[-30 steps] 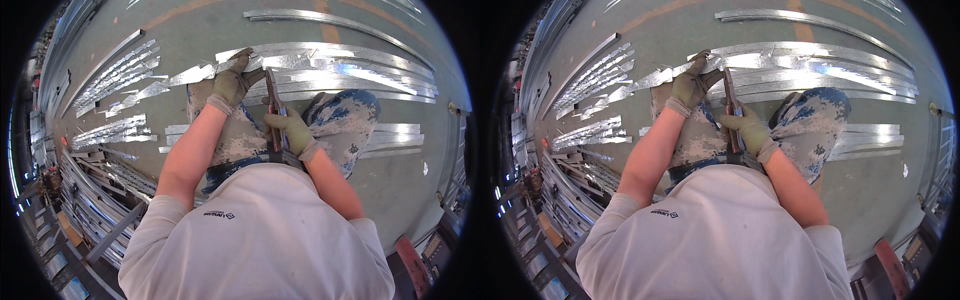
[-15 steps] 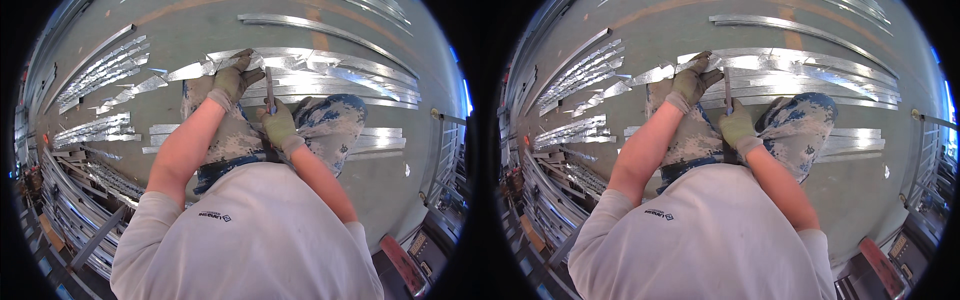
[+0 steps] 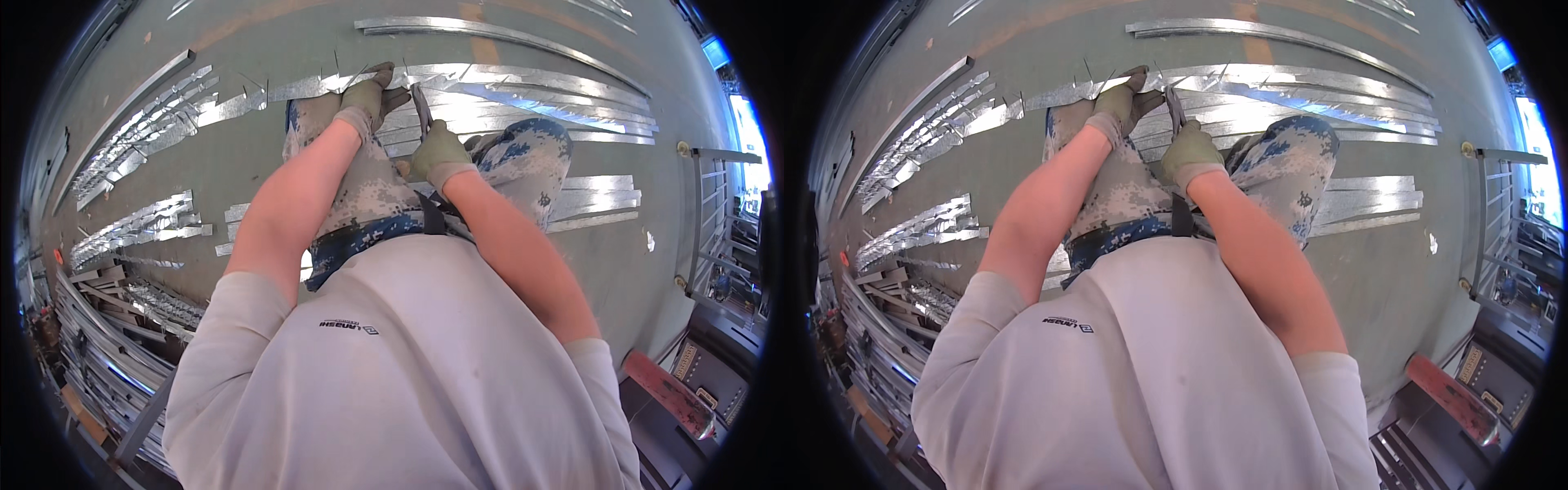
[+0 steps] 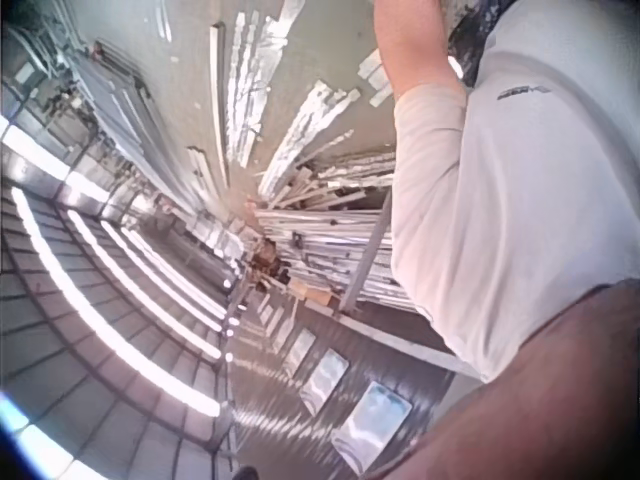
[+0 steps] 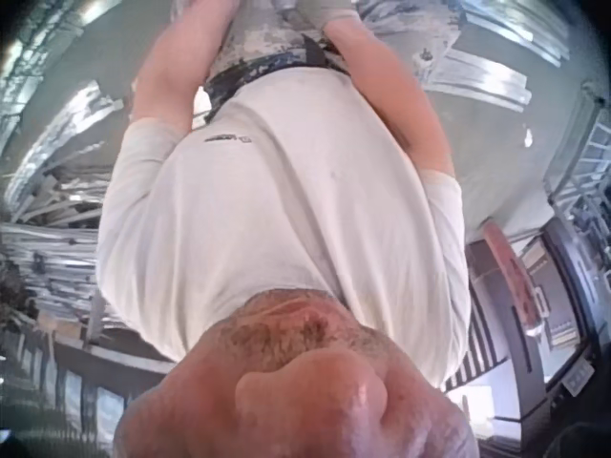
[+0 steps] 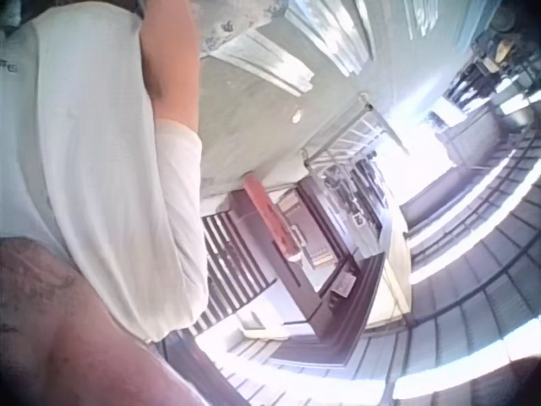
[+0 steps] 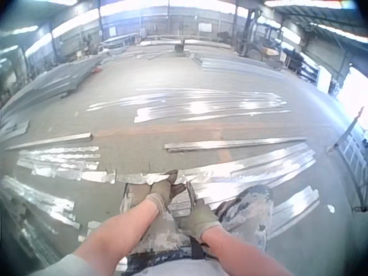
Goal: The person sits on the floor and uses tin snips to cut long metal strips into shorter pieces. They repeatedly pick up strips, position them, and cut sections off, placing the cut pieces on the floor.
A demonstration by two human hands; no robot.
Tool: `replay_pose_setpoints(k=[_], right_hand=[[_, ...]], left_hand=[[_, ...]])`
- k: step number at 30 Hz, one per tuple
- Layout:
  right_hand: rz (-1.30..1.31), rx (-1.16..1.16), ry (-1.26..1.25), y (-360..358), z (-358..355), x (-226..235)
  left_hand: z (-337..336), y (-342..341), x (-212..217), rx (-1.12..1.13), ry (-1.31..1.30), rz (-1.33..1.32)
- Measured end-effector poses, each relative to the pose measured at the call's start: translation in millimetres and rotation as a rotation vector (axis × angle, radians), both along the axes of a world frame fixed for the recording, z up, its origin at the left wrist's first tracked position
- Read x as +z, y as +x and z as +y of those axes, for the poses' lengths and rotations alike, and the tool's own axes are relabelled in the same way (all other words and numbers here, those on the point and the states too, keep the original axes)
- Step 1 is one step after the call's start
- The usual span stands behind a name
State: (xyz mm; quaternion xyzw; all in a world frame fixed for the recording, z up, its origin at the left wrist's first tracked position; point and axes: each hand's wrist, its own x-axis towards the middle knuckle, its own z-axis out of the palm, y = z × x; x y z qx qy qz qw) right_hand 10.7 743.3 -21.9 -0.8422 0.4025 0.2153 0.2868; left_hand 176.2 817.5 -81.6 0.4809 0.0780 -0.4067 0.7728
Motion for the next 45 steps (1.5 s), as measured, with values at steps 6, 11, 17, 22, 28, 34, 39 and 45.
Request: replay_pose_setpoints(k=[6,11,17,22,28,34,39,45], right_hand=[[-0.062,0.005,-0.045,-9.4,1.5,19.1],[-0.040,0.153,-0.037,-22.0,-12.0,37.9],[-0.424,-0.416,0.693,-81.2,-50.0,-6.0],[-0.790,-0.691,1.150,-85.4,-89.5,1.6],[-1.052,-0.538,1.120,-55.5,-119.1,-4.9],[-1.216,-0.485,1.451,-50.4,-125.3,-27.6],[-1.165,-0.534,1.520,-36.0,-122.5,-21.1],[-1.213,-0.518,1.554,-26.2,-140.2,-32.7]], left_hand=[[13.1,3.1,12.4,0.001,-0.112,0.040],[29.0,14.8,10.1,0.038,-0.180,0.072],[32.6,9.6,25.5,0.042,-0.068,0.040],[54.0,23.8,51.9,0.052,-0.082,-0.063],[83.2,30.4,56.2,0.022,-0.040,-0.448],[87.5,30.7,77.0,0.075,-0.147,-0.098],[100.1,27.3,91.9,0.115,-0.075,-0.036],[96.3,22.5,101.0,0.119,-0.044,-0.035]])
